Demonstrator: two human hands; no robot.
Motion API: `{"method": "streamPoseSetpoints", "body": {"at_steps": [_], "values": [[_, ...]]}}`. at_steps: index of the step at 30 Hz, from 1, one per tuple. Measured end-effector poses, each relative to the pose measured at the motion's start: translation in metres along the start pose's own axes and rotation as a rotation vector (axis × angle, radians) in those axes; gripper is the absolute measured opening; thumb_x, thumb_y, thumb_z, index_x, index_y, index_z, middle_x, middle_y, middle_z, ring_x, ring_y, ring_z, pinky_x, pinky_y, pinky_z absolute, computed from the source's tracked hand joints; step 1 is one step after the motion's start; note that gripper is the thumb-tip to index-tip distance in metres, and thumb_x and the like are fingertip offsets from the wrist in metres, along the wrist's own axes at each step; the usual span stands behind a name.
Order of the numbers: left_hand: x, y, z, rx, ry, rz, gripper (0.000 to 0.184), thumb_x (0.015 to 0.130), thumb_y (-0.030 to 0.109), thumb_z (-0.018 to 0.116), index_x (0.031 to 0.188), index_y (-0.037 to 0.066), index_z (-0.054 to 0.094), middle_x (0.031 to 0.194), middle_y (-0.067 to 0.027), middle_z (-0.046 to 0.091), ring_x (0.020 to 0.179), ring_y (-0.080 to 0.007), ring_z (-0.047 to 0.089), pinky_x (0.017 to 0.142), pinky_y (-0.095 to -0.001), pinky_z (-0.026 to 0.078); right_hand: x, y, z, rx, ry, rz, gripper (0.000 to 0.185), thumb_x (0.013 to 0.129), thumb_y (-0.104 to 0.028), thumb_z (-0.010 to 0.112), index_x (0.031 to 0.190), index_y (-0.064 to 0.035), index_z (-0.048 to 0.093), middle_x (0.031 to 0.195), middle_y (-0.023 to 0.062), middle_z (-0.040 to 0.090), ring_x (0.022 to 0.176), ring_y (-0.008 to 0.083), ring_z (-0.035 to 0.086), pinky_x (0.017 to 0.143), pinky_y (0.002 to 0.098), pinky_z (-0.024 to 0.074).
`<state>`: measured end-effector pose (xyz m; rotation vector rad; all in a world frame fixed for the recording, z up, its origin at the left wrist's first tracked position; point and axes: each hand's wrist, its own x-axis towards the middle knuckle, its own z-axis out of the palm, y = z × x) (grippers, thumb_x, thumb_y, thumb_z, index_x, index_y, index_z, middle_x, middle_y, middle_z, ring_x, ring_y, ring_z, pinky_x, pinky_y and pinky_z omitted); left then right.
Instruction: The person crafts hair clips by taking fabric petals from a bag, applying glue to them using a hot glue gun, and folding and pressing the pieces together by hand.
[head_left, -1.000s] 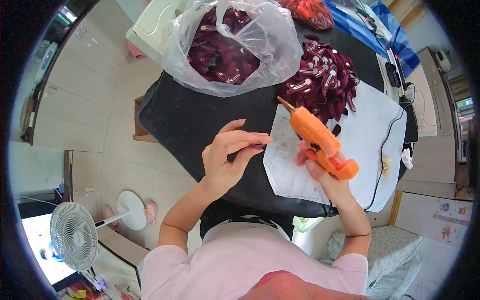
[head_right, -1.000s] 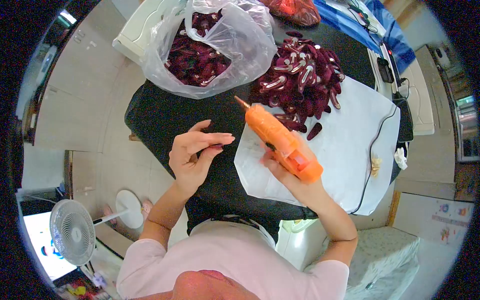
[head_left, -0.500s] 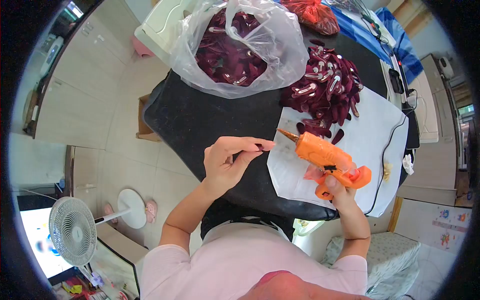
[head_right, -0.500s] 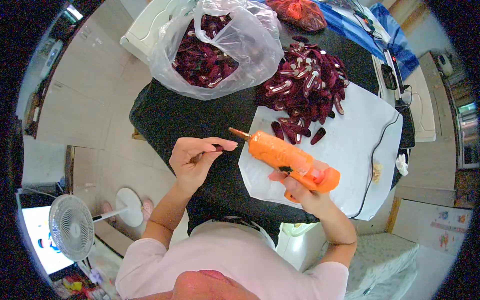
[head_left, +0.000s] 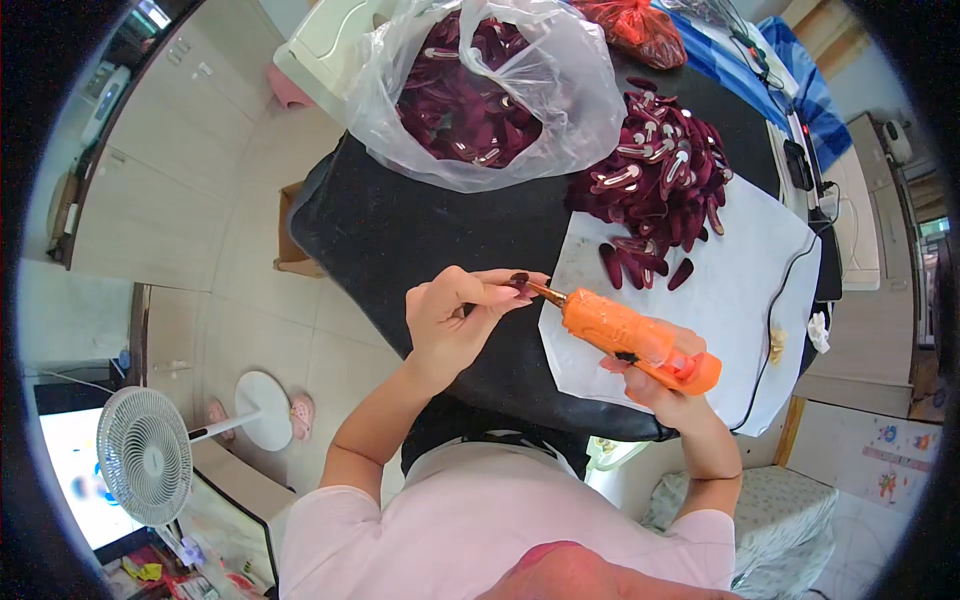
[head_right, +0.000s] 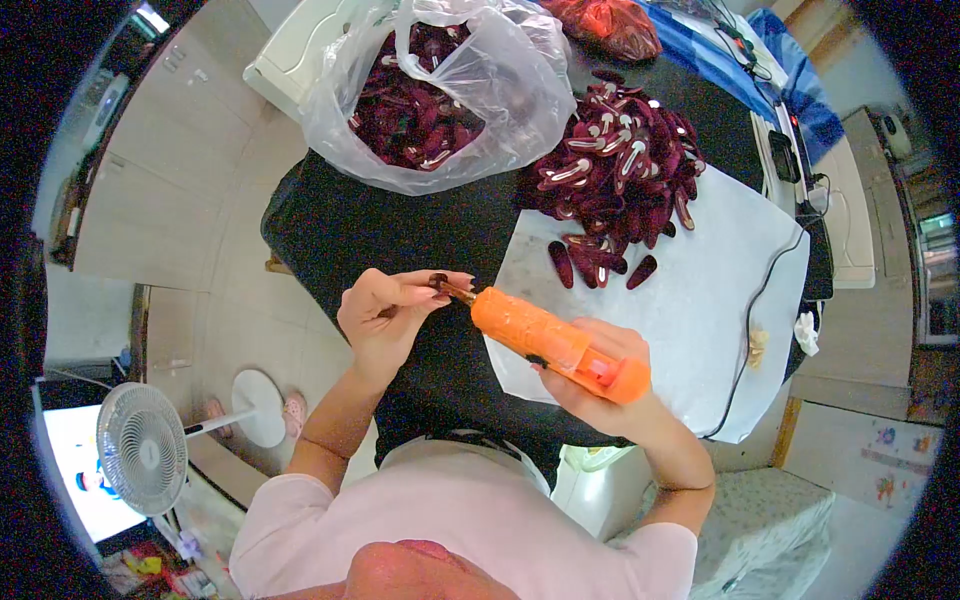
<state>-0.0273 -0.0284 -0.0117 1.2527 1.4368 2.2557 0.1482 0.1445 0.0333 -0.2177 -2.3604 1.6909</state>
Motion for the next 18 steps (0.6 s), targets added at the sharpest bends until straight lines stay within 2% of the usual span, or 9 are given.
{"method": "streamPoseSetpoints", "body": {"at_steps": [2,7,10,16,18], "values": [[0.0001,-0.0010,0.0000,0.022,0.005,-0.003,0.007,0.086,-0.008,0.058,0.085,-0.002,0.055,0.097,-0.0259,0.066,0.094,-0.0315,0.067,0.078,-0.0332,0.058,0.0043,0.0045,0.0025,-0.082,0.013,-0.120,0.020,0.072,-0.008,0.070,0.090,-0.0038,0.063,0.066,0.0075,0.053,0.054,0.0243,0.052,0.050,0.0323,0.0404],[0.0003,-0.0028,0.0008,0.095,0.007,-0.005,0.009,0.085,-0.009,0.060,0.083,-0.002,0.055,0.094,-0.0243,0.067,0.093,-0.0303,0.067,0.077,-0.0315,0.058,0.0054,0.0099,0.0051,-0.061,0.028,-0.140,0.018,0.072,-0.010,0.069,0.088,-0.0045,0.062,0.067,0.0076,0.054,0.055,0.0246,0.052,0.050,0.0323,0.0408],[-0.0018,-0.0037,0.0000,0.091,-0.015,-0.028,0.009,0.086,-0.007,0.059,0.089,0.001,0.054,0.095,-0.0247,0.066,0.091,-0.0337,0.067,0.077,-0.0405,0.058,0.0062,0.0105,0.0054,-0.068,0.017,-0.148,0.018,0.072,-0.010,0.069,0.087,-0.0042,0.061,0.068,0.0079,0.054,0.056,0.0248,0.052,0.050,0.0323,0.0410],[-0.0040,-0.0052,-0.0008,0.114,-0.025,-0.034,0.010,0.086,-0.008,0.059,0.090,0.000,0.054,0.095,-0.0238,0.066,0.092,-0.0352,0.067,0.078,-0.0410,0.058,0.0072,0.0083,0.0061,-0.082,0.027,-0.128,0.018,0.071,-0.008,0.068,0.086,-0.0034,0.060,0.069,0.0086,0.054,0.057,0.0250,0.053,0.052,0.0327,0.0417],[-0.0025,-0.0044,0.0020,0.088,0.012,-0.032,0.008,0.085,-0.008,0.060,0.085,-0.002,0.054,0.094,-0.0238,0.067,0.091,-0.0300,0.068,0.076,-0.0336,0.058,0.0075,0.0084,0.0065,-0.073,0.030,-0.125,0.018,0.071,-0.008,0.068,0.086,-0.0033,0.060,0.069,0.0086,0.054,0.058,0.0250,0.052,0.052,0.0328,0.0417]]}}
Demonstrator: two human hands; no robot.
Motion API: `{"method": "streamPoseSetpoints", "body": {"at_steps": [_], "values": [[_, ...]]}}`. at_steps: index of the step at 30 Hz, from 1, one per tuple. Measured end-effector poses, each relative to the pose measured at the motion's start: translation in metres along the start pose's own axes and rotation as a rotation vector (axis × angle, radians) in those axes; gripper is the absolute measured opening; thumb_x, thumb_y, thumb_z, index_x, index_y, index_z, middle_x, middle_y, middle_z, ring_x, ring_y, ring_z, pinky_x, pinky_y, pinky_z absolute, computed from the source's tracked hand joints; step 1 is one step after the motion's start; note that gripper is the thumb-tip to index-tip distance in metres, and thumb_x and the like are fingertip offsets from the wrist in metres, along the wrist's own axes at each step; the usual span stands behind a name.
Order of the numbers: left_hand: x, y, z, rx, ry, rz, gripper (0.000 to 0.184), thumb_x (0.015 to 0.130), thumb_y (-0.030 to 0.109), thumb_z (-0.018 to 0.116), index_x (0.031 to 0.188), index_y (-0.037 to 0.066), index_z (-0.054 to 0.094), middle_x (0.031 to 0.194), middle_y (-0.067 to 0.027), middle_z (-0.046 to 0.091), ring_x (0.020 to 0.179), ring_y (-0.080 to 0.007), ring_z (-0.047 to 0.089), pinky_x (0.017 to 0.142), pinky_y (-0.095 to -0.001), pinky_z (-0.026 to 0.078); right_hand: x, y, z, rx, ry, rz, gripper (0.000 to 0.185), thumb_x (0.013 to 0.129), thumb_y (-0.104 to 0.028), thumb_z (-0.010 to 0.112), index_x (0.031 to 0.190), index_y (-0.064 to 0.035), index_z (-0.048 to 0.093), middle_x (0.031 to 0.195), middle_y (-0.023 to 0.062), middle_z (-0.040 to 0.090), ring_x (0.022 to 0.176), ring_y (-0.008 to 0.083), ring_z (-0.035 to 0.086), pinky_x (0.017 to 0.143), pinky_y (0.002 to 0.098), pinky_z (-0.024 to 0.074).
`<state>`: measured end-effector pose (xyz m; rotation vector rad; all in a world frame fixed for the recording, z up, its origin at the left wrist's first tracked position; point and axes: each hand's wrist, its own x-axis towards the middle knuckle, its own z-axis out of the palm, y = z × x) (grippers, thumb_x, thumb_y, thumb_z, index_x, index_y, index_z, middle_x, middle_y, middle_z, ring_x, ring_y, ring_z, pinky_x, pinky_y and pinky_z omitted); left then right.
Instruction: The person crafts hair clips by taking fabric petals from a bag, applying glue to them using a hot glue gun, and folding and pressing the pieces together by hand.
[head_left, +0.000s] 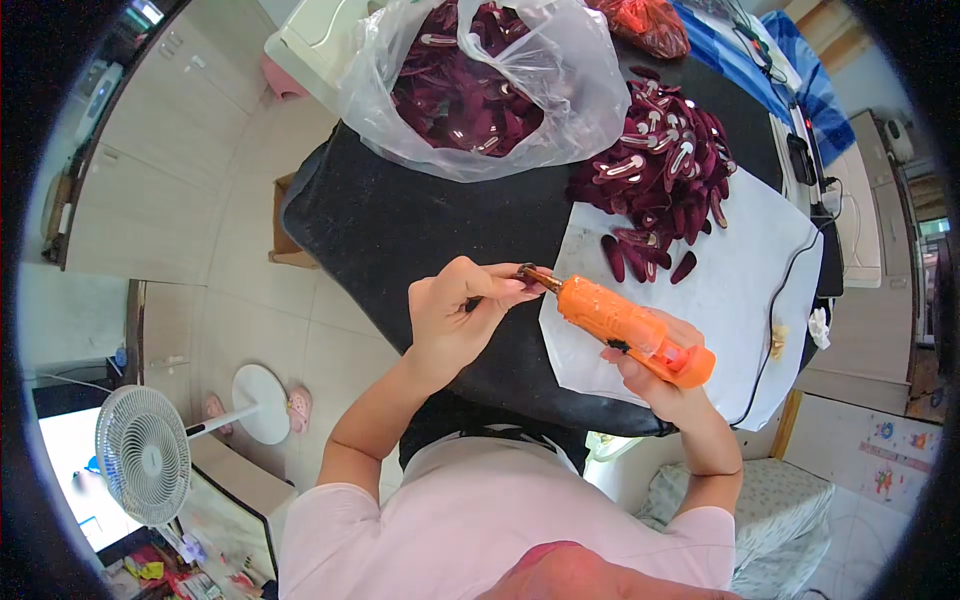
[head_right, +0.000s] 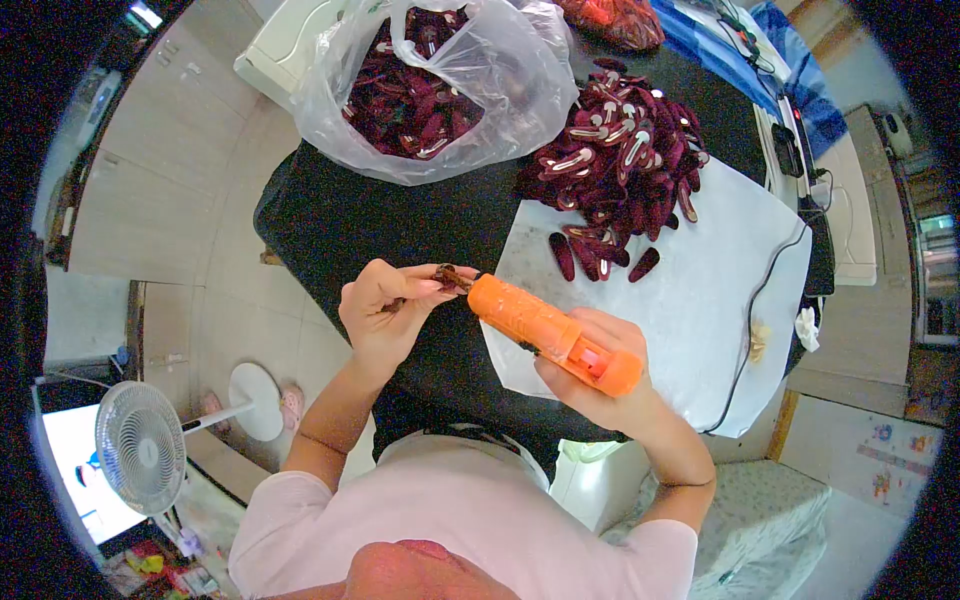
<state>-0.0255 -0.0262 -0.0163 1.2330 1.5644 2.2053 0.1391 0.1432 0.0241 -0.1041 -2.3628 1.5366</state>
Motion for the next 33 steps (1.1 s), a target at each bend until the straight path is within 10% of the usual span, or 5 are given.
{"method": "streamPoseSetpoints", "body": {"at_steps": [33], "values": [[-0.0010,0.0008,-0.0015,-0.063,0.053,-0.033,0.008,0.082,-0.008,0.063,0.085,-0.003,0.057,0.096,-0.0206,0.067,0.090,-0.0277,0.068,0.077,-0.0291,0.058,0.0003,-0.0017,-0.0012,-0.001,-0.008,0.001,0.022,0.071,-0.008,0.068,0.091,-0.0020,0.061,0.067,0.0088,0.051,0.056,0.0255,0.049,0.051,0.0342,0.0388]]}}
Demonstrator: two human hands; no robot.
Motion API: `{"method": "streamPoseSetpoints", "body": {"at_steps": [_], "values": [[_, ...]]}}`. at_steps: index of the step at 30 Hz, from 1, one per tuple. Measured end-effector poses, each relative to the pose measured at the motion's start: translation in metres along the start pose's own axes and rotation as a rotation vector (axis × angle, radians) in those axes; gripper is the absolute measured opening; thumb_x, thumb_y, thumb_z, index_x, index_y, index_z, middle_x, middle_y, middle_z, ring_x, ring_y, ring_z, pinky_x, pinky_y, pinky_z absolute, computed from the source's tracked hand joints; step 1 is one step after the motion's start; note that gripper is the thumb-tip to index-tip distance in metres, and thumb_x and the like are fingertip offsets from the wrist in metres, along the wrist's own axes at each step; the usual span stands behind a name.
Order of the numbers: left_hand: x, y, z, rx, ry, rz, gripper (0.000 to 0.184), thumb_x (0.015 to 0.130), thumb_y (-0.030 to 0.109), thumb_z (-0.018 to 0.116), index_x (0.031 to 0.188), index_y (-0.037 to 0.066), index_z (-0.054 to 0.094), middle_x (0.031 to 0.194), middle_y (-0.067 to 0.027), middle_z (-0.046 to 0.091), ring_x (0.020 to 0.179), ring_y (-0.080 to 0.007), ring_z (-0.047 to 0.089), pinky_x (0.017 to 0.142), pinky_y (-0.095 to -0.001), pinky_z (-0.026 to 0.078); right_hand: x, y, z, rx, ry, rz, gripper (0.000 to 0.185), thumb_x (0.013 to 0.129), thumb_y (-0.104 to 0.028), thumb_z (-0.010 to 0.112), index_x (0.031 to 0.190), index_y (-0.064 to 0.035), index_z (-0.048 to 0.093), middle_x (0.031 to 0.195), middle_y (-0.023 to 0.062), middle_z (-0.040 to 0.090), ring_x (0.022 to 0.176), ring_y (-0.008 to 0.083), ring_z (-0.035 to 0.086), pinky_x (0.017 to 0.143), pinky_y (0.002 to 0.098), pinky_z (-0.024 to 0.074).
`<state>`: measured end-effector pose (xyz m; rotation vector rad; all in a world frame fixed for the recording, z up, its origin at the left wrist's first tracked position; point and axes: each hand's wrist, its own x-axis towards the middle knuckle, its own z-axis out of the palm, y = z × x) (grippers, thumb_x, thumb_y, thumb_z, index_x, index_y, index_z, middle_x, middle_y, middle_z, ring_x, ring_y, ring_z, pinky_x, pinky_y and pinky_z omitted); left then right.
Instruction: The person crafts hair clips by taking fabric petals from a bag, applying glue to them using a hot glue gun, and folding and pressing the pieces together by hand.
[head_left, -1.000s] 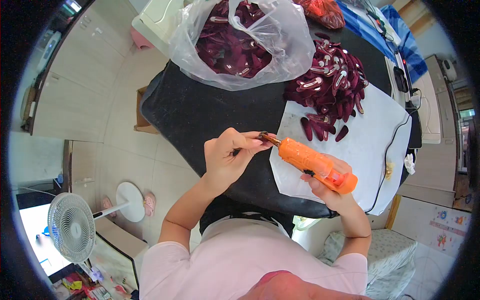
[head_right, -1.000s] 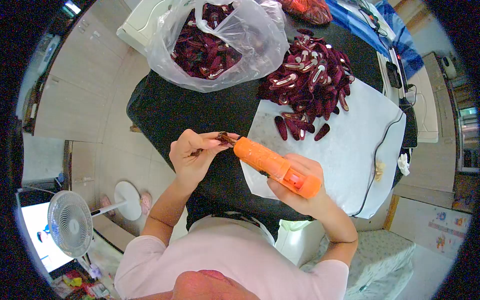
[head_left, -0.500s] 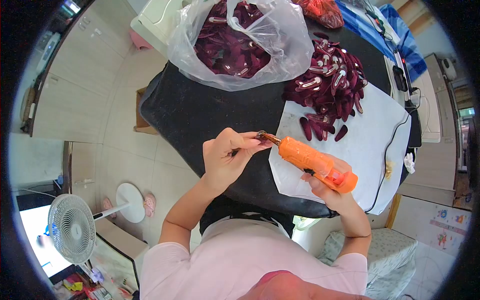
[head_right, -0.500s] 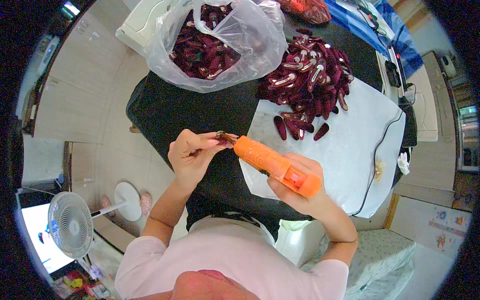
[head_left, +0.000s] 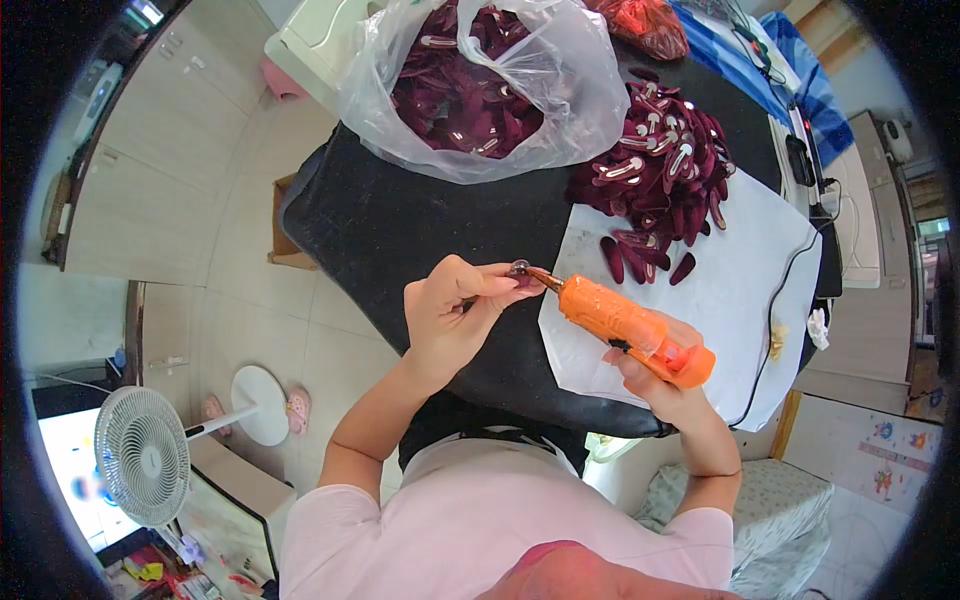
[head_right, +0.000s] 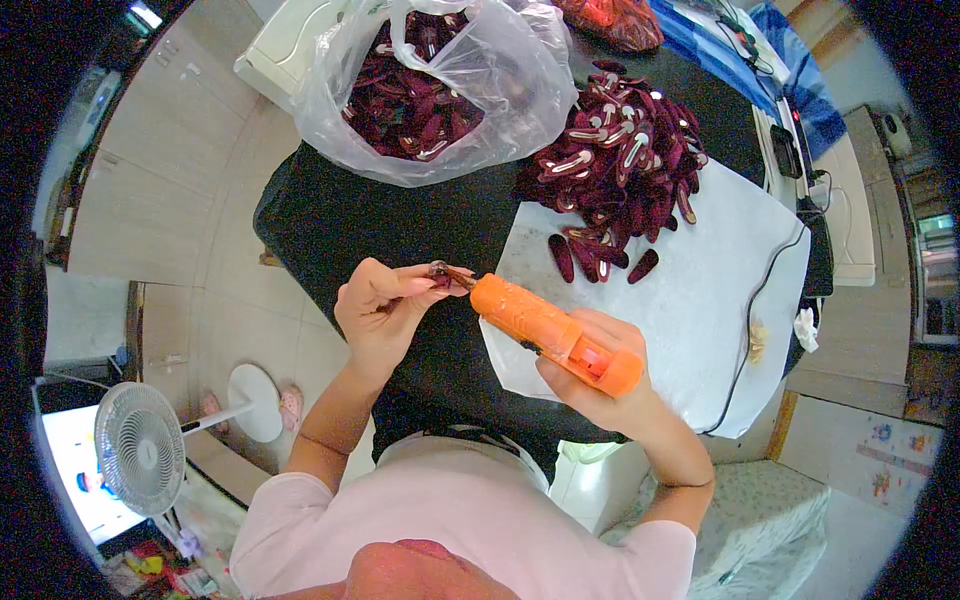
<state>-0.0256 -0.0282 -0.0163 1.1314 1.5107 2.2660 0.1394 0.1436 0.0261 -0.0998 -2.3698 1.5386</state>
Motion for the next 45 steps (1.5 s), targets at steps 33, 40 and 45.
{"method": "streamPoseSetpoints", "body": {"at_steps": [33,40,45], "values": [[-0.001,0.001,0.000,0.040,0.003,0.004,0.011,0.081,-0.008,0.065,0.087,-0.001,0.060,0.095,-0.0182,0.068,0.090,-0.0264,0.068,0.076,-0.0288,0.059,0.002,-0.008,-0.002,-0.020,-0.021,0.017,0.021,0.072,-0.006,0.067,0.092,-0.0013,0.061,0.069,0.0093,0.053,0.057,0.0251,0.051,0.052,0.0333,0.0399],[-0.001,-0.001,0.000,0.024,-0.005,0.010,0.010,0.081,-0.008,0.064,0.087,-0.001,0.060,0.095,-0.0185,0.067,0.090,-0.0262,0.068,0.078,-0.0295,0.058,0.001,-0.005,-0.002,-0.031,-0.013,-0.011,0.022,0.072,-0.006,0.067,0.093,-0.0006,0.061,0.070,0.0099,0.054,0.057,0.0258,0.052,0.052,0.0332,0.0410],[0.002,0.004,0.000,0.055,-0.018,0.019,0.011,0.084,-0.008,0.061,0.088,-0.001,0.054,0.096,-0.0224,0.067,0.088,-0.0296,0.068,0.077,-0.0368,0.058,-0.001,-0.007,-0.002,0.021,0.007,0.099,0.024,0.071,-0.005,0.067,0.094,0.0003,0.061,0.072,0.0101,0.056,0.058,0.0252,0.053,0.052,0.0328,0.0417]]}}
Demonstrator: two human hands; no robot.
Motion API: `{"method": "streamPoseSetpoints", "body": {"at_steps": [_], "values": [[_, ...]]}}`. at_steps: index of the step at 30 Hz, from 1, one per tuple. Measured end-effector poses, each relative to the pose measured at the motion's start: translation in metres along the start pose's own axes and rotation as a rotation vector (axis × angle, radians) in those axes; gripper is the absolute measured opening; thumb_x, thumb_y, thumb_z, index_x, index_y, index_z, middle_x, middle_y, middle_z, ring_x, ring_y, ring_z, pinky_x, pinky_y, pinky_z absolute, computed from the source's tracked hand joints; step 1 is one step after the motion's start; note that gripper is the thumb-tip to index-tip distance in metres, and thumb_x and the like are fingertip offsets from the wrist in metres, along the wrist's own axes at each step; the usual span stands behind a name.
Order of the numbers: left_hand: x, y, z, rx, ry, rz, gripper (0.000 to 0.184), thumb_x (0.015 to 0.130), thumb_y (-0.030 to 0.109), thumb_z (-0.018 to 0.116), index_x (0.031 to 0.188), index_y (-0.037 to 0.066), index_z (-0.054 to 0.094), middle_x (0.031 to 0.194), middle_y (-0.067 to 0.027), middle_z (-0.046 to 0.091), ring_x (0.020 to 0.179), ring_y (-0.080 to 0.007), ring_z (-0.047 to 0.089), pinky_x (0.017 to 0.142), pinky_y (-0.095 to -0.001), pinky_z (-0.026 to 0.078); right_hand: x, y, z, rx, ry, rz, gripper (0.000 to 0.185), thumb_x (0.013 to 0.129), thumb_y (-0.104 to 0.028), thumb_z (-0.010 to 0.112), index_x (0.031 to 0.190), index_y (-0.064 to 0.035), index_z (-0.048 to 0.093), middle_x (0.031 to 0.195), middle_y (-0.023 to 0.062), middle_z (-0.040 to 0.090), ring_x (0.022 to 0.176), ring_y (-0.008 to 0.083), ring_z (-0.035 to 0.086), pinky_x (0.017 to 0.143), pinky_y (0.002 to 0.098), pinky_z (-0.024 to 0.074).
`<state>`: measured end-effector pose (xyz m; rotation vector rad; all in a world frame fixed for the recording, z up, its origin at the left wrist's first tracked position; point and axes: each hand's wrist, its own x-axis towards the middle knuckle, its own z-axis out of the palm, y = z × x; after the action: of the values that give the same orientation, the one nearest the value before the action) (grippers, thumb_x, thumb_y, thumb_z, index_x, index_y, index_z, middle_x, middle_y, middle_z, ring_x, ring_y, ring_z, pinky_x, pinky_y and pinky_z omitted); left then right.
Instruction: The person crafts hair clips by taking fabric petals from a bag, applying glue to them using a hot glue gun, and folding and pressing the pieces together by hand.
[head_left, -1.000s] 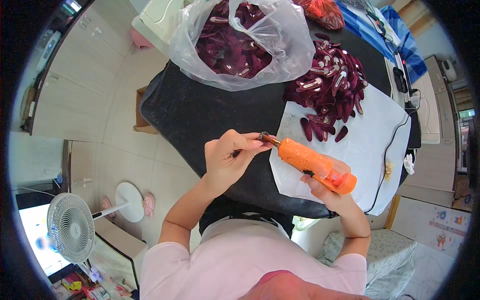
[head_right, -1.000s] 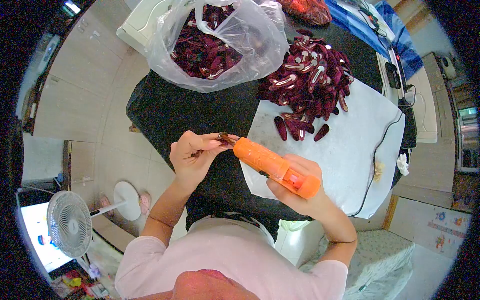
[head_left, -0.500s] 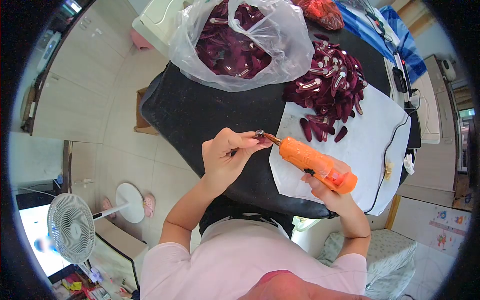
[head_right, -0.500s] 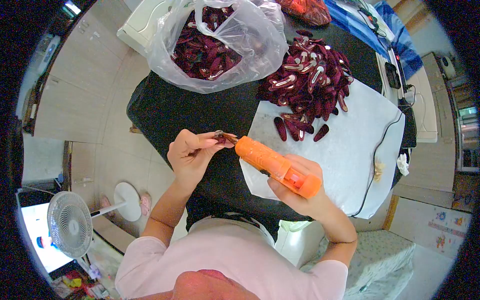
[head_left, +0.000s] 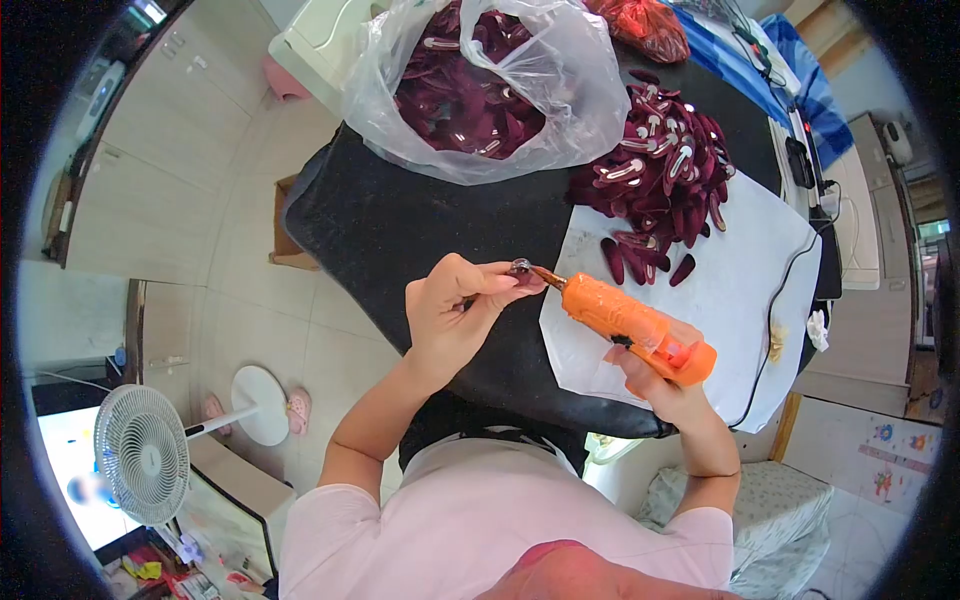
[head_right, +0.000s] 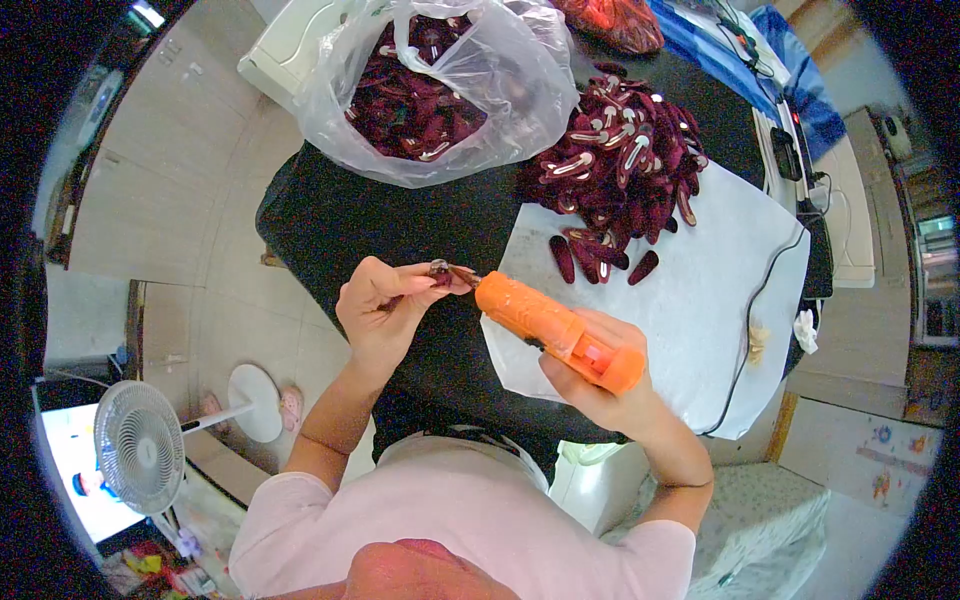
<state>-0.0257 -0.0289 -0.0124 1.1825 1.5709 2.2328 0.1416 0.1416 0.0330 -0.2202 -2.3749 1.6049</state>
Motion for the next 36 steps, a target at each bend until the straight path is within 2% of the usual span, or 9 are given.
{"method": "streamPoseSetpoints", "body": {"at_steps": [2,4,11,16,19,22,28,31,36], "values": [[0.000,0.001,0.001,-0.012,-0.001,0.004,0.012,0.085,-0.008,0.059,0.087,0.000,0.051,0.095,-0.0239,0.066,0.087,-0.0310,0.068,0.076,-0.0400,0.058,0.000,-0.003,-0.003,-0.006,0.008,0.066,0.021,0.074,-0.005,0.066,0.094,-0.0005,0.062,0.072,0.0090,0.058,0.057,0.0232,0.053,0.052,0.0321,0.0420],[0.000,-0.002,0.002,-0.072,0.016,0.006,0.012,0.085,-0.008,0.059,0.087,0.000,0.051,0.095,-0.0241,0.066,0.087,-0.0305,0.069,0.076,-0.0398,0.058,-0.009,-0.001,0.000,0.111,0.223,0.136,0.026,0.081,-0.018,0.062,0.097,0.0030,0.059,0.078,0.0092,0.058,0.065,0.0166,0.054,0.059,0.0289,0.0435],[0.000,0.000,0.003,-0.180,0.057,-0.045,0.010,0.084,-0.004,0.063,0.090,-0.002,0.056,0.095,-0.0183,0.067,0.088,-0.0235,0.069,0.078,-0.0298,0.057,0.012,0.002,-0.019,0.336,0.945,-0.151,0.033,0.094,-0.034,0.038,0.086,-0.0038,0.046,0.085,0.0112,0.054,0.069,0.0176,0.047,0.066,0.0305,0.0392],[0.002,0.007,-0.003,0.121,0.009,-0.068,0.018,0.085,0.000,0.063,0.102,-0.005,0.061,0.095,-0.0169,0.068,0.083,-0.0208,0.069,0.075,-0.0267,0.055,0.012,0.005,-0.018,0.390,0.858,-0.070,0.034,0.096,-0.034,0.036,0.087,-0.0031,0.047,0.085,0.0142,0.056,0.068,0.0188,0.049,0.064,0.0313,0.0409],[0.006,0.012,-0.005,-0.129,0.013,-0.231,0.024,0.087,0.002,0.062,0.110,-0.004,0.062,0.097,-0.0183,0.067,0.083,-0.0208,0.069,0.076,-0.0282,0.055,0.014,0.003,-0.012,0.386,0.774,-0.062,0.033,0.095,-0.033,0.038,0.086,-0.0025,0.047,0.084,0.0155,0.059,0.067,0.0189,0.050,0.064,0.0307,0.0414],[0.005,0.000,-0.012,-0.248,-0.066,-0.294,0.032,0.088,0.022,0.063,0.105,-0.003,0.053,0.092,-0.0204,0.067,0.078,-0.0273,0.068,0.077,-0.0373,0.055,0.013,0.004,-0.011,0.395,0.764,-0.045,0.034,0.094,-0.034,0.040,0.086,-0.0024,0.048,0.083,0.0157,0.059,0.065,0.0190,0.051,0.062,0.0304,0.0416],[0.009,-0.004,-0.010,-0.733,-0.163,-0.361,0.020,0.097,0.023,0.050,0.095,0.003,0.048,0.083,-0.0104,0.060,0.072,-0.0150,0.053,0.070,-0.0307,0.044,0.014,-0.001,-0.010,0.377,0.771,-0.013,0.035,0.093,-0.035,0.042,0.085,-0.0021,0.049,0.083,0.0157,0.059,0.065,0.0185,0.052,0.060,0.0299,0.0417],[0.011,-0.004,-0.011,-0.819,-0.191,-0.388,0.027,0.098,0.031,0.047,0.097,0.004,0.049,0.073,-0.0033,0.047,0.065,-0.0105,0.040,0.063,-0.0281,0.037,0.015,-0.003,-0.008,0.393,0.738,-0.010,0.028,0.094,-0.031,0.041,0.091,-0.0036,0.045,0.081,0.0095,0.052,0.064,0.0167,0.048,0.060,0.0285,0.0391],[0.012,0.002,-0.014,-0.850,-0.224,-0.466,0.030,0.097,0.035,0.047,0.094,0.006,0.047,0.070,-0.0013,0.044,0.061,-0.0095,0.037,0.060,-0.0276,0.035,0.013,0.000,-0.008,0.387,0.708,-0.005,0.033,0.094,-0.034,0.041,0.087,-0.0024,0.048,0.082,0.0135,0.057,0.065,0.0176,0.050,0.059,0.0294,0.0410]]}}
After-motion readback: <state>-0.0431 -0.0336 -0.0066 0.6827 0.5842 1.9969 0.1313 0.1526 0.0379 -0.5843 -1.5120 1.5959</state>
